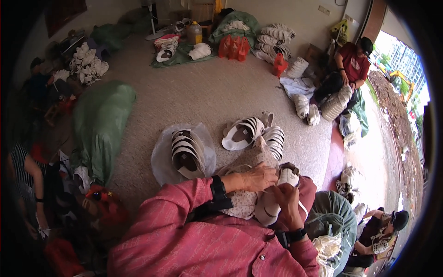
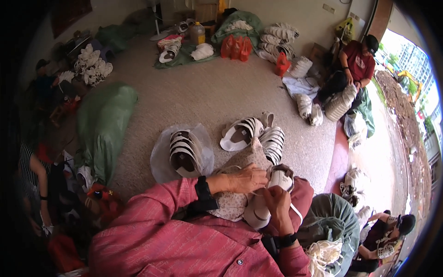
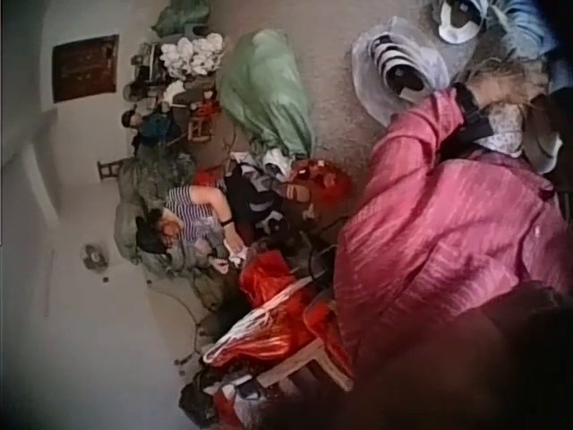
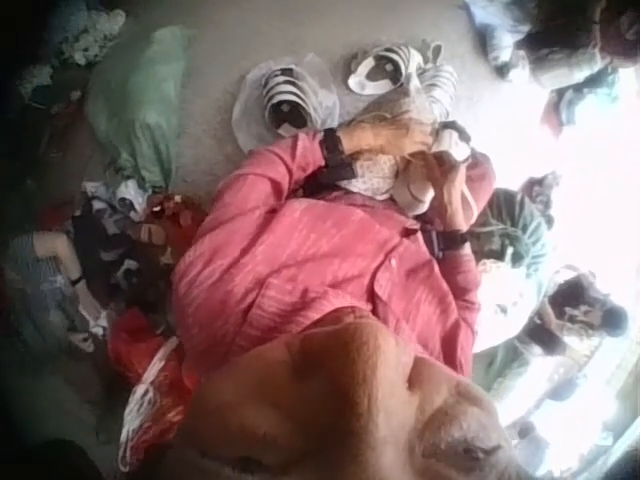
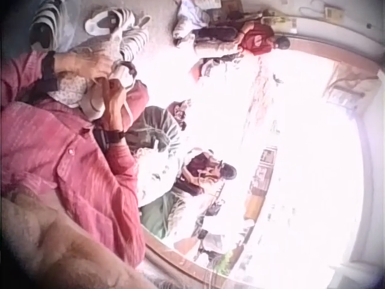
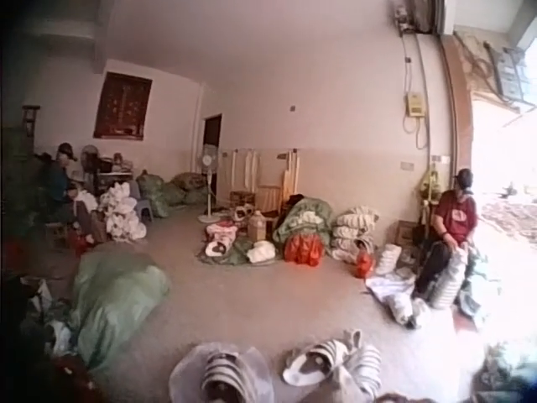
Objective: Lacing and preparing sneakers in a manufacturing workshop.
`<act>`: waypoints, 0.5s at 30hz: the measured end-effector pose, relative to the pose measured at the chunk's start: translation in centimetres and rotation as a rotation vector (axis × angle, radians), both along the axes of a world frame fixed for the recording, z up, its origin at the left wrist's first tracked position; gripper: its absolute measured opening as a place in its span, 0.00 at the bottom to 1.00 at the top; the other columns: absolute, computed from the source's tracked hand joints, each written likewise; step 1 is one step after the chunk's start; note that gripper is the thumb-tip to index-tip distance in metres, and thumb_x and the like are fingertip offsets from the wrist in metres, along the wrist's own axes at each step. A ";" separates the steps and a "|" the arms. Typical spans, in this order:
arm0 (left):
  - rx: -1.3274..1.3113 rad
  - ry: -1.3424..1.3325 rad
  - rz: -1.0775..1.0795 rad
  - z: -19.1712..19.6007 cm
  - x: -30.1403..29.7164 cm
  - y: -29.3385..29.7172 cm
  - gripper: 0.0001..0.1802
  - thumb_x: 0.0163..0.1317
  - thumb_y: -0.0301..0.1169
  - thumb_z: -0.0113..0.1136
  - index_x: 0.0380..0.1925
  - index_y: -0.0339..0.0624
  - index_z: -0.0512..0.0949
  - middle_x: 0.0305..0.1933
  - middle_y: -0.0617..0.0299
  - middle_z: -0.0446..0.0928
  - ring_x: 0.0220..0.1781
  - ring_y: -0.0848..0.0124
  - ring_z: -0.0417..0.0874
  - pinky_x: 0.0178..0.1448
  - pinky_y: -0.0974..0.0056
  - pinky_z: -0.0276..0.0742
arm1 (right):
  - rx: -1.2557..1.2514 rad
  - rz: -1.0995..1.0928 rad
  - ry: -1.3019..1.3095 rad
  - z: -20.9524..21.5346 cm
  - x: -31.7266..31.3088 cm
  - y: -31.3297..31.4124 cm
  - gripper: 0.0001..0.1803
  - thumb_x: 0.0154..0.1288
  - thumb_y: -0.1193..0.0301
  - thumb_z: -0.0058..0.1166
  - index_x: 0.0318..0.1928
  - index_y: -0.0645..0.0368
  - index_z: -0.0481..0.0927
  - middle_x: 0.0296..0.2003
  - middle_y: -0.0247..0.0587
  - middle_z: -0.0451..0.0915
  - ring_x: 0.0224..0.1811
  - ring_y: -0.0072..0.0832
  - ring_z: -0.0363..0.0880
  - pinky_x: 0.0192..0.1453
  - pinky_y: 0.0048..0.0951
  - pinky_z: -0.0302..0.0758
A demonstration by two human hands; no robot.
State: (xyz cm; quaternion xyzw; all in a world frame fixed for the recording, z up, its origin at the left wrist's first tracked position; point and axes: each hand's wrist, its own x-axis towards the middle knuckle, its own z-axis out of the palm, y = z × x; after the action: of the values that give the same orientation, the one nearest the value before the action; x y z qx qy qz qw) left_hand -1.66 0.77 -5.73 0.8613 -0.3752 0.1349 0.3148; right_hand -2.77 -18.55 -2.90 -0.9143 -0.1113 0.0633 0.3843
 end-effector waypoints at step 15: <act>-0.039 -0.063 0.018 -0.1 -0.2 1.0 0.05 0.59 0.33 0.54 0.29 0.46 0.76 0.37 0.64 0.69 0.46 0.68 0.72 0.56 0.59 0.59 | 0.174 0.018 0.290 2.7 -0.3 0.6 0.11 0.60 0.68 0.58 0.34 0.66 0.80 0.19 0.33 0.78 0.16 0.15 0.70 0.19 0.21 0.65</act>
State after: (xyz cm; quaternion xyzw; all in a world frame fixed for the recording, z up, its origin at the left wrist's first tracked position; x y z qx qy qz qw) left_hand -1.88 1.80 -5.80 0.8536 -0.3745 0.1721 0.3185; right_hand -3.06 -17.95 -0.16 -0.8578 -0.0679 0.1880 0.4735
